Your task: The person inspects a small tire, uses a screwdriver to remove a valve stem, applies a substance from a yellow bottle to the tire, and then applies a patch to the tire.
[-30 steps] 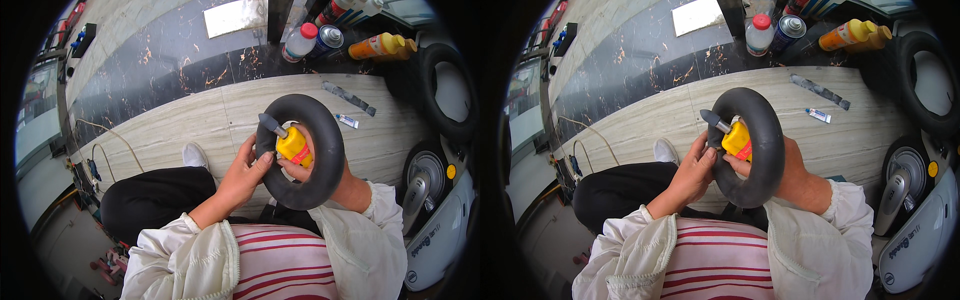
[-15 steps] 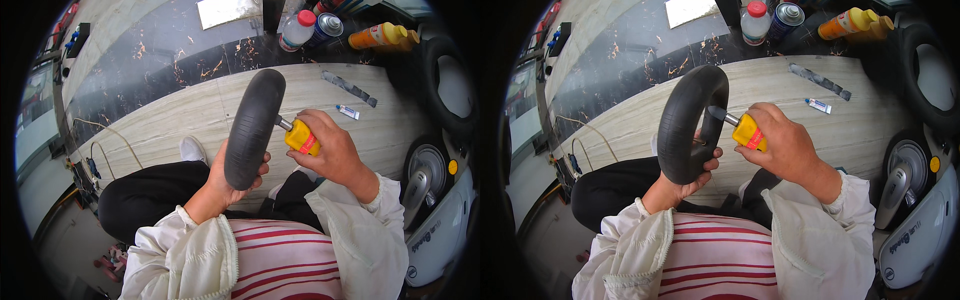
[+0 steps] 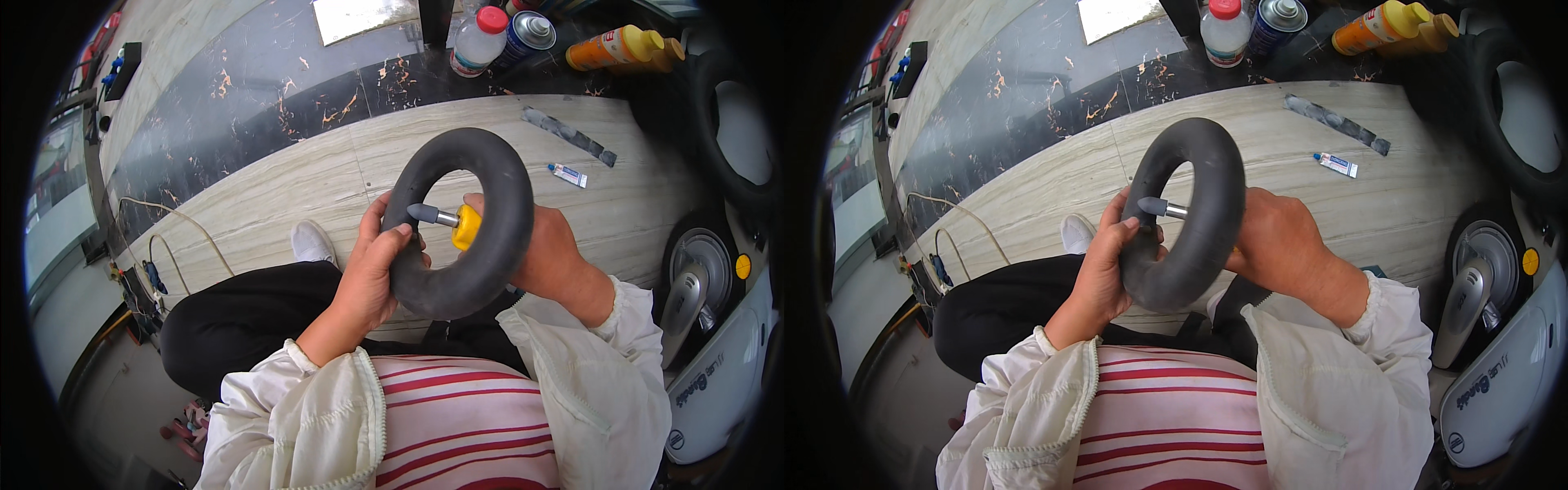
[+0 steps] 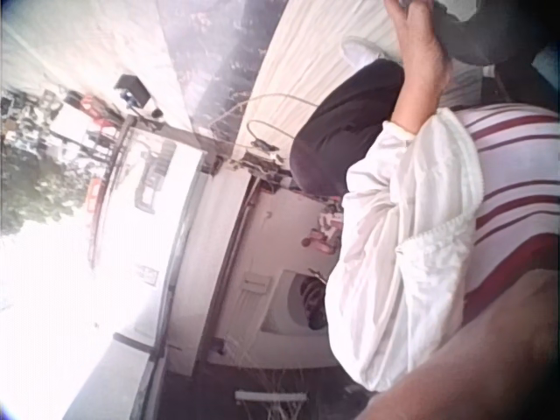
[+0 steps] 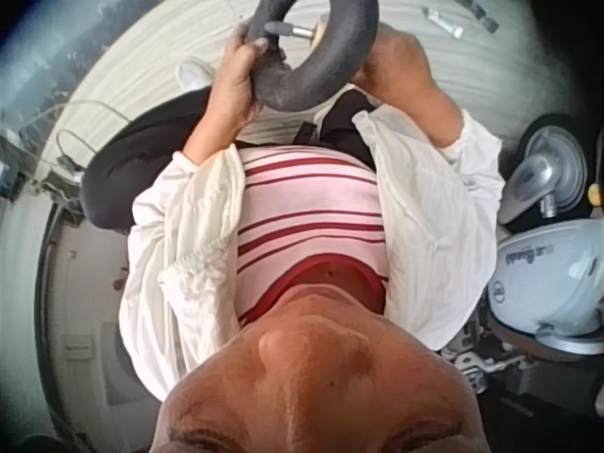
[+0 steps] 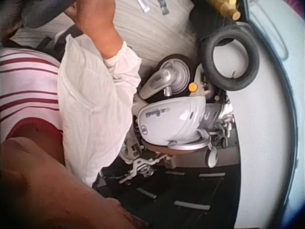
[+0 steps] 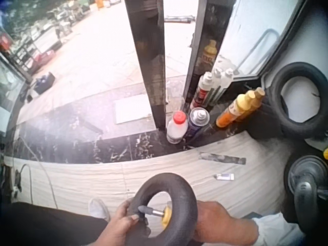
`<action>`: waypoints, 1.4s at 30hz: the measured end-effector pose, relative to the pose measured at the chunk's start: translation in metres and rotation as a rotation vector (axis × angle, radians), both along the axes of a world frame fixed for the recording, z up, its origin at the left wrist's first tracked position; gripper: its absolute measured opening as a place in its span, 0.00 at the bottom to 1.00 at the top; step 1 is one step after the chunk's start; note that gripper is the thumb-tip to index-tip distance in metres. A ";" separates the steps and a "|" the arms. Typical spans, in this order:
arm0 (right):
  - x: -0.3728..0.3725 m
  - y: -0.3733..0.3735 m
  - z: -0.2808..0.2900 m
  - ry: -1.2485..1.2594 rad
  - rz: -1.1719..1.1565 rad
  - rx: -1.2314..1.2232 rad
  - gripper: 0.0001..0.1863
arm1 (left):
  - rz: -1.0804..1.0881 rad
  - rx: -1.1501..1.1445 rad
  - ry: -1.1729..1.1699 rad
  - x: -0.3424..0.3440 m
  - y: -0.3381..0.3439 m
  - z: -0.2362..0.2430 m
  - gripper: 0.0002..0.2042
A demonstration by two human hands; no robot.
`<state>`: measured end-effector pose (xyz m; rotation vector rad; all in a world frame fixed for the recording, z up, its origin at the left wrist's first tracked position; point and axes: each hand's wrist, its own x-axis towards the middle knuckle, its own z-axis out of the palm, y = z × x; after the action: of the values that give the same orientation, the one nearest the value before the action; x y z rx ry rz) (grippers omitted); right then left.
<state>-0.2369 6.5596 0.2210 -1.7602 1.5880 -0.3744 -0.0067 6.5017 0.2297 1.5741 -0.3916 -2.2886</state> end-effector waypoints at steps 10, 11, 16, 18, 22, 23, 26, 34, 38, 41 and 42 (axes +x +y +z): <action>0.012 0.001 -0.002 -0.009 0.031 -0.067 0.39 | -0.091 -0.175 -0.090 -0.001 0.000 0.005 0.38; 0.013 0.001 -0.003 -0.023 0.023 -0.103 0.39 | -0.094 -0.172 -0.091 0.000 0.001 0.005 0.38; 0.017 -0.002 -0.004 -0.002 0.030 -0.064 0.40 | -0.103 -0.164 -0.086 0.001 0.001 0.006 0.37; 0.018 -0.003 -0.003 0.030 0.004 -0.006 0.40 | -0.101 -0.148 -0.088 0.002 0.001 0.005 0.37; 0.019 -0.005 -0.003 0.049 -0.031 0.055 0.40 | -0.097 -0.130 -0.087 0.004 0.000 0.005 0.37; 0.019 -0.005 -0.003 0.039 -0.022 0.043 0.40 | -0.093 -0.132 -0.087 0.003 0.000 0.005 0.37; 0.022 -0.005 -0.006 -0.042 0.097 -0.153 0.40 | -0.091 -0.138 -0.089 0.003 0.000 0.006 0.37; 0.022 -0.004 -0.003 0.019 -0.014 -0.008 0.39 | -0.069 -0.109 -0.092 0.002 0.001 0.008 0.37; 0.022 -0.003 -0.003 0.040 -0.037 0.002 0.39 | -0.097 -0.096 -0.100 0.001 0.001 0.007 0.37; 0.022 -0.002 -0.005 0.043 -0.054 0.029 0.39 | -0.065 -0.086 -0.093 0.001 0.002 0.007 0.37; 0.022 -0.002 -0.005 0.023 -0.022 -0.004 0.39 | -0.077 -0.101 -0.099 0.001 0.003 0.007 0.37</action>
<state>-0.2148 6.5576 0.2158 -1.7567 1.6250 -0.3699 -0.0057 6.5045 0.2366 1.6529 -0.5932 -2.2150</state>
